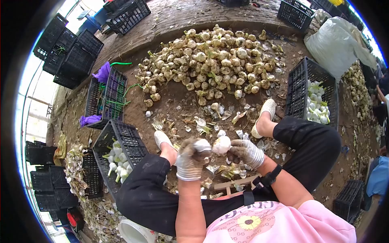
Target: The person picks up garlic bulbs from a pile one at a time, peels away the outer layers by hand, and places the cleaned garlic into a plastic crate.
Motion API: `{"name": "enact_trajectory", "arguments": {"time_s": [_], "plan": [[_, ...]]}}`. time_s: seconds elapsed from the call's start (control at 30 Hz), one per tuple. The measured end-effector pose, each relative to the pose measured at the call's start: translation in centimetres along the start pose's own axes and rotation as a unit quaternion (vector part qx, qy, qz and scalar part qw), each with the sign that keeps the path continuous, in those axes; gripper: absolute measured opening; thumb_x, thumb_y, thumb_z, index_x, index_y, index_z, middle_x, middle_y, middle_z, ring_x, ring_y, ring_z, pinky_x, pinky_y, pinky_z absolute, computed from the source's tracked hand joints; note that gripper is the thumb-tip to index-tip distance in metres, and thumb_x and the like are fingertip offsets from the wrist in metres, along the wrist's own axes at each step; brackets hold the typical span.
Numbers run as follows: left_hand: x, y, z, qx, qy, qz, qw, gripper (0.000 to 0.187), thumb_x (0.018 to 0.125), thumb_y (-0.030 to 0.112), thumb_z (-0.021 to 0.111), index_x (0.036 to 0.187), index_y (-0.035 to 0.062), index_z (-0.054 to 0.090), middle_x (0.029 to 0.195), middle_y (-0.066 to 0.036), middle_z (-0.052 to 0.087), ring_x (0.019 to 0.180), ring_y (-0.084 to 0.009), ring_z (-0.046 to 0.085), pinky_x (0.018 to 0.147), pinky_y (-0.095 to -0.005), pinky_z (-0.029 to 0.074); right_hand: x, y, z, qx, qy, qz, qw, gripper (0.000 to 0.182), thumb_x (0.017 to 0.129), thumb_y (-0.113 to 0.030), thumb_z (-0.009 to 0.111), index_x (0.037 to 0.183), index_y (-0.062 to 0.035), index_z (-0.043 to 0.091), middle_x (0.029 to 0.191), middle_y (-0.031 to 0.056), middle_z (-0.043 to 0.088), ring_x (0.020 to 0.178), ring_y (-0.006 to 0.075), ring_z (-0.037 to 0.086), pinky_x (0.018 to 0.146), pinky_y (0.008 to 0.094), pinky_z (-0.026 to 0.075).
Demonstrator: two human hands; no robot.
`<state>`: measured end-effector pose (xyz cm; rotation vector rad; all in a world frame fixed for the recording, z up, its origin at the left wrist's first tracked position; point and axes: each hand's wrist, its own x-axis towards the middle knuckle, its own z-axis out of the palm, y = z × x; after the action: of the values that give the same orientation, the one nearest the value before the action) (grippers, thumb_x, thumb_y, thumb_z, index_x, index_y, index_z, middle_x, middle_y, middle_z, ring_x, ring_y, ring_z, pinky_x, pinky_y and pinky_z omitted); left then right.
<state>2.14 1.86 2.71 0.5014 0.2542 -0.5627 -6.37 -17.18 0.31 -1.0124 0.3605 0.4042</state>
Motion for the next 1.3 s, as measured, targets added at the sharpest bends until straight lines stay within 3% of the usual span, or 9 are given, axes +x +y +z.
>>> {"name": "enact_trajectory", "arguments": {"time_s": [0.13, 0.3, 0.47, 0.77, 0.83, 0.93, 0.97, 1.03, 1.3], "plan": [[0.3, 2.8, -0.3, 0.165, -0.011, 0.025, 0.986, 0.007, 0.086, 0.011, 0.056, 0.083, 0.0055, 0.058, 0.077, -0.007, 0.062, 0.071, -0.0178, 0.061, 0.063, -0.0309, 0.052, -0.4, -0.2, -0.6, 0.095, -0.024, -0.003, 0.995, 0.036, 0.082, -0.023, 0.063, 0.11, -0.0032, 0.055, 0.078, -0.001, 0.059, 0.062, 0.0041, 0.053, 0.048, 0.016, 0.038], [-0.3, -1.7, -1.3, 0.712, -0.068, 0.262, 0.648, 0.047, 0.076, 0.029, 0.069, 0.113, 0.0032, 0.054, 0.104, -0.011, 0.055, 0.095, -0.0194, 0.054, 0.079, -0.0302, 0.047, 0.0, 0.0, -0.6, 0.056, -0.003, -0.007, 0.998, 0.028, 0.088, -0.026, 0.055, 0.105, -0.0048, 0.057, 0.071, -0.0005, 0.057, 0.055, 0.0065, 0.05, 0.047, 0.02, 0.04], [-1.0, -4.7, 3.3, 0.718, -0.072, 0.404, 0.562, 0.033, 0.081, 0.03, 0.064, 0.099, 0.002, 0.062, 0.092, -0.014, 0.056, 0.083, -0.0287, 0.054, 0.073, -0.0374, 0.044, -0.3, 0.5, -1.6, 0.034, -0.045, 0.005, 0.998, 0.023, 0.087, -0.009, 0.053, 0.109, -0.0033, 0.055, 0.092, -0.0009, 0.06, 0.082, 0.0042, 0.056, 0.066, 0.0217, 0.046], [-0.4, -5.3, 5.0, 0.842, -0.083, 0.377, 0.377, 0.014, 0.07, 0.016, 0.062, 0.081, 0.0068, 0.059, 0.074, -0.012, 0.057, 0.071, -0.0332, 0.054, 0.064, -0.0433, 0.041, -1.0, 1.5, -1.8, -0.02, -0.021, -0.028, 0.999, 0.025, 0.089, -0.024, 0.054, 0.106, -0.0057, 0.058, 0.08, -0.0027, 0.057, 0.072, 0.0054, 0.051, 0.06, 0.0222, 0.043], [0.3, -4.8, 4.0, 0.835, -0.099, 0.367, 0.397, 0.011, 0.075, 0.015, 0.062, 0.081, 0.006, 0.059, 0.069, -0.01, 0.056, 0.065, -0.0288, 0.055, 0.061, -0.0393, 0.042, -1.1, 1.3, -2.1, 0.013, -0.026, -0.005, 1.0, 0.027, 0.089, -0.024, 0.054, 0.108, -0.0047, 0.058, 0.086, -0.0006, 0.06, 0.074, 0.0059, 0.053, 0.06, 0.0221, 0.043], [0.9, -4.7, 2.0, 0.427, 0.002, 0.154, 0.891, 0.014, 0.088, 0.017, 0.056, 0.079, 0.0067, 0.057, 0.067, -0.002, 0.056, 0.06, -0.0132, 0.056, 0.054, -0.0261, 0.046, -1.7, 0.5, -1.3, 0.005, -0.024, -0.08, 0.996, 0.033, 0.088, -0.029, 0.056, 0.111, -0.0049, 0.057, 0.077, -0.0013, 0.058, 0.064, 0.0063, 0.052, 0.056, 0.0208, 0.04], [1.2, -3.5, 1.5, 0.28, 0.076, 0.079, 0.954, 0.007, 0.087, 0.014, 0.057, 0.083, 0.0084, 0.058, 0.07, -0.004, 0.059, 0.058, -0.0145, 0.056, 0.052, -0.0271, 0.048, -1.9, 0.2, -1.1, -0.004, -0.029, -0.075, 0.997, 0.035, 0.088, -0.031, 0.056, 0.111, -0.0051, 0.056, 0.076, -0.0018, 0.058, 0.064, 0.0061, 0.051, 0.055, 0.0208, 0.04], [1.9, -2.0, 0.7, 0.129, 0.042, 0.088, 0.987, 0.005, 0.086, 0.013, 0.057, 0.088, 0.009, 0.059, 0.07, -0.004, 0.059, 0.057, -0.0156, 0.057, 0.049, -0.0273, 0.048, -2.2, -0.1, -1.1, -0.022, -0.035, -0.067, 0.997, 0.038, 0.086, -0.035, 0.058, 0.11, -0.0053, 0.056, 0.075, -0.0029, 0.056, 0.062, 0.0057, 0.05, 0.054, 0.0208, 0.039], [2.7, -4.3, -4.9, 0.596, 0.026, 0.08, 0.798, 0.012, 0.082, 0.005, 0.059, 0.094, 0.0031, 0.059, 0.078, -0.006, 0.061, 0.062, -0.0097, 0.056, 0.055, -0.0223, 0.046, -0.9, -1.1, -3.9, 0.329, 0.02, -0.124, 0.936, 0.047, 0.08, -0.025, 0.067, 0.121, -0.0092, 0.048, 0.091, -0.001, 0.058, 0.07, 0.0081, 0.053, 0.06, 0.0257, 0.046]]}}
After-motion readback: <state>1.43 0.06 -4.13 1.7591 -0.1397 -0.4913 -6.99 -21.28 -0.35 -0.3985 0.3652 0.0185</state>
